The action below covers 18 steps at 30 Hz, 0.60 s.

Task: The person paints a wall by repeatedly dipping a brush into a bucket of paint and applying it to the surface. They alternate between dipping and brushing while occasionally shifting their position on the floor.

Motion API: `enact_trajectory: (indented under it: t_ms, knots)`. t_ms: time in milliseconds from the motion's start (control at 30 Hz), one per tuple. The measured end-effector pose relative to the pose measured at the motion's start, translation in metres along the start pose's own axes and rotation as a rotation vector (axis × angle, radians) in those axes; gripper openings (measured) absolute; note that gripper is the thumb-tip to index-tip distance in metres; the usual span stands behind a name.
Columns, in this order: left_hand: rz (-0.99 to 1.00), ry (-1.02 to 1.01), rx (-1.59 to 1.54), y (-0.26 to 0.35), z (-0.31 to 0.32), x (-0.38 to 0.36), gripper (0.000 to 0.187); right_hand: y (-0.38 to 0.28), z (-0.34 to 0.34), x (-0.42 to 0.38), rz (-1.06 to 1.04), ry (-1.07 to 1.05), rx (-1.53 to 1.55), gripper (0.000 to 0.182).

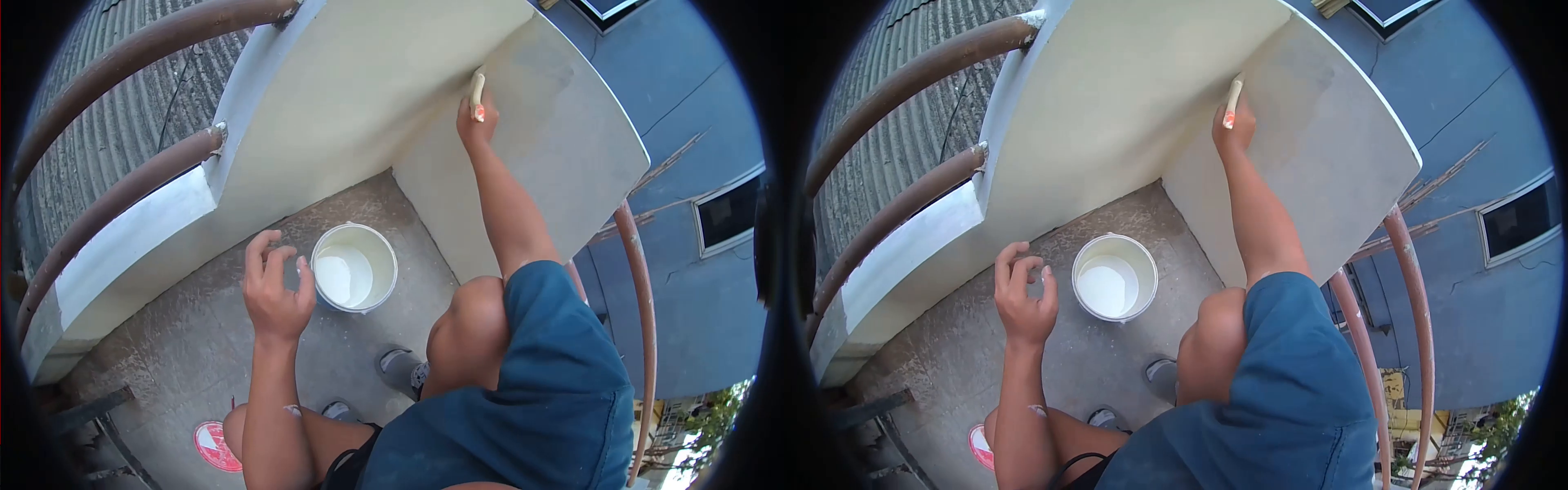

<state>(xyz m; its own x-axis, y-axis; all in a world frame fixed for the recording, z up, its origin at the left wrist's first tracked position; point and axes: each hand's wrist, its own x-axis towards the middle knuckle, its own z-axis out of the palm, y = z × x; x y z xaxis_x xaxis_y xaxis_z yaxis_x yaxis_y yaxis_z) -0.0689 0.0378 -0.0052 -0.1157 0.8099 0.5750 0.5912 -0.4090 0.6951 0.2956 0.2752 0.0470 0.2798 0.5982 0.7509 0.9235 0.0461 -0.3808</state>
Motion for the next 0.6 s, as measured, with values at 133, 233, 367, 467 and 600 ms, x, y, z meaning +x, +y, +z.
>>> enact_trajectory:
  t_ms: [133,233,367,467,600]
  knots:
    - [0.003,-0.012,0.041,-0.007,-0.001,-0.006,0.011,0.012,0.023,-0.054,0.129,-0.21,-0.067,0.043]
    - [-0.028,-0.047,0.068,-0.013,-0.003,-0.008,0.011,0.017,0.032,-0.06,0.17,-0.23,-0.081,0.035]
    - [-0.021,-0.07,0.041,-0.011,0.003,-0.013,0.011,0.014,0.016,-0.022,0.294,-0.06,0.018,0.019]
    - [-0.026,-0.083,0.007,-0.011,0.007,-0.012,0.011,-0.015,-0.017,0.009,0.178,0.059,0.256,0.021]
    - [0.005,-0.082,-0.003,-0.01,0.013,-0.011,0.012,0.001,-0.004,-0.007,0.041,0.111,0.151,0.031]
